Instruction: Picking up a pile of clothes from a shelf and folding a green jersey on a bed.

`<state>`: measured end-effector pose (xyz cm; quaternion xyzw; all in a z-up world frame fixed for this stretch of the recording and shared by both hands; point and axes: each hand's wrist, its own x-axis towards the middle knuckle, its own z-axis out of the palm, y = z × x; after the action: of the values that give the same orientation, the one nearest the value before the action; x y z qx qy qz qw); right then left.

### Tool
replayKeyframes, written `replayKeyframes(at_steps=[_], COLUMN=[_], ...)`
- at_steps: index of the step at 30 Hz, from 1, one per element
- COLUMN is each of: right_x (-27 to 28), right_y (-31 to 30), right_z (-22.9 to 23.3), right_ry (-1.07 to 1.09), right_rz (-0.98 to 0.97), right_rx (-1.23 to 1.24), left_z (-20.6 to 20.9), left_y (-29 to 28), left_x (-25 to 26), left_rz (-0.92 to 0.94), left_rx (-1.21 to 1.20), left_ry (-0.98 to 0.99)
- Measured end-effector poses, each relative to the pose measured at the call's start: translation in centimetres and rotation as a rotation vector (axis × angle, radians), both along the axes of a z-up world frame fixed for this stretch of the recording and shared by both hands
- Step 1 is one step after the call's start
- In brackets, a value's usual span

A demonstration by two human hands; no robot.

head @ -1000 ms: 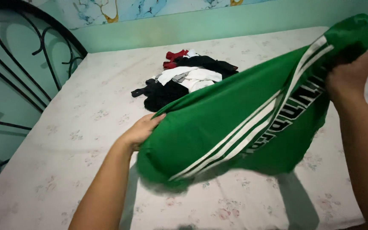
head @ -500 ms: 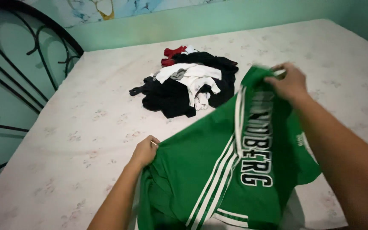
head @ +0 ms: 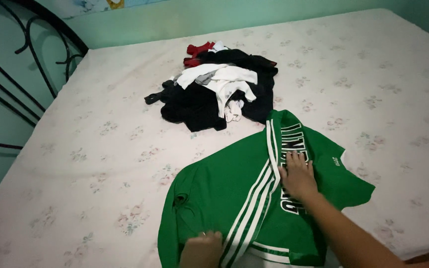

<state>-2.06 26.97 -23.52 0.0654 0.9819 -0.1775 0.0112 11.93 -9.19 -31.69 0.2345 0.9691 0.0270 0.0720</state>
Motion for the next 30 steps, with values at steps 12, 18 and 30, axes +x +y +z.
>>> replayKeyframes(at_steps=[12,18,30], right_x=[0.5,-2.0,-0.5], right_y=[-0.3,2.3,7.0], right_z=[0.5,-0.8,8.8], right_ry=[-0.052,-0.010,0.018], right_rz=[0.011,0.058,-0.295], right_rx=[0.192,0.056,-0.136], left_z=[17.8,18.8,13.0], left_y=[-13.9,-18.8,-18.2], left_x=[-17.4,-22.1,-18.6], left_rz=[0.815,1.061,0.922], left_rx=[0.857,1.406,0.214], left_ry=[-0.543,-0.256,-0.001])
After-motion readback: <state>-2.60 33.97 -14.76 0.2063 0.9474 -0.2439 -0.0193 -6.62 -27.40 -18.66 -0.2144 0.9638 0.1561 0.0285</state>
